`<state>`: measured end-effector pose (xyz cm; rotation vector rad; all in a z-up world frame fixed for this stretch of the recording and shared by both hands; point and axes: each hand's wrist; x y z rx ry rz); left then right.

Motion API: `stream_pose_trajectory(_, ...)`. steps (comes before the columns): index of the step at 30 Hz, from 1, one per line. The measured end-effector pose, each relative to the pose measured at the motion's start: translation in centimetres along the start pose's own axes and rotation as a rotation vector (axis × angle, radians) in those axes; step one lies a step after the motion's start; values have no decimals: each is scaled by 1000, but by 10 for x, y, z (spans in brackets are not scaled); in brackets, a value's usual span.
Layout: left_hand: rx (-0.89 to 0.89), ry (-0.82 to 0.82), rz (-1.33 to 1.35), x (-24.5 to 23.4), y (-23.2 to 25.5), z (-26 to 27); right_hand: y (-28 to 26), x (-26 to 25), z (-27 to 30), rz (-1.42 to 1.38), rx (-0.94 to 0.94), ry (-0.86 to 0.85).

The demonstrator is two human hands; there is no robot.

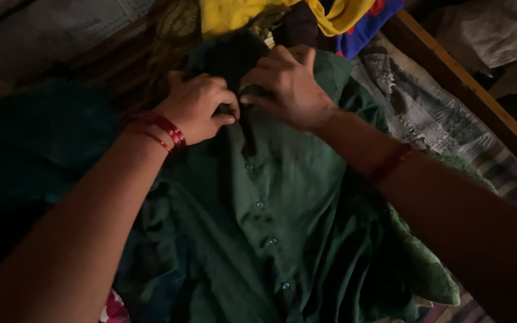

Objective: The person picks up a shirt from a pile of clothes on a bed, spreads it out, and buttons several buttons on the front before folding it.

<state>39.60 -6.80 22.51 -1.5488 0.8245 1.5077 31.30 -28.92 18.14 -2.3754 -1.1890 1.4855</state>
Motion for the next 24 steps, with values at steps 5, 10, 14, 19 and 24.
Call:
stream_pose_trajectory(5, -17, 44, 39, 7, -6, 1, -1, 17, -4, 48, 24, -17)
stream_pose_trajectory(10, -23, 258, -91, 15, -5, 1, -11, 22, -2, 63, 79, -43)
stream_pose_trajectory(14, -42, 546, -94, 17, -12, 11, -13, 8, 6, 3, 45, 64)
stream_pose_trajectory(19, -428, 567, 466, 42, -40, 23, 27, -10, 22, -17, 262, 312)
stream_pose_trajectory(24, -777, 337, 542, 102, -75, 17, 86, -13, 29, 17, 655, 386)
Point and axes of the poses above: each hand's wrist, its own z-axis away from the middle knuckle, its own x-axis out of the palm, y = z × x, and after that the axes turned 15 degrees about -z, right-handed
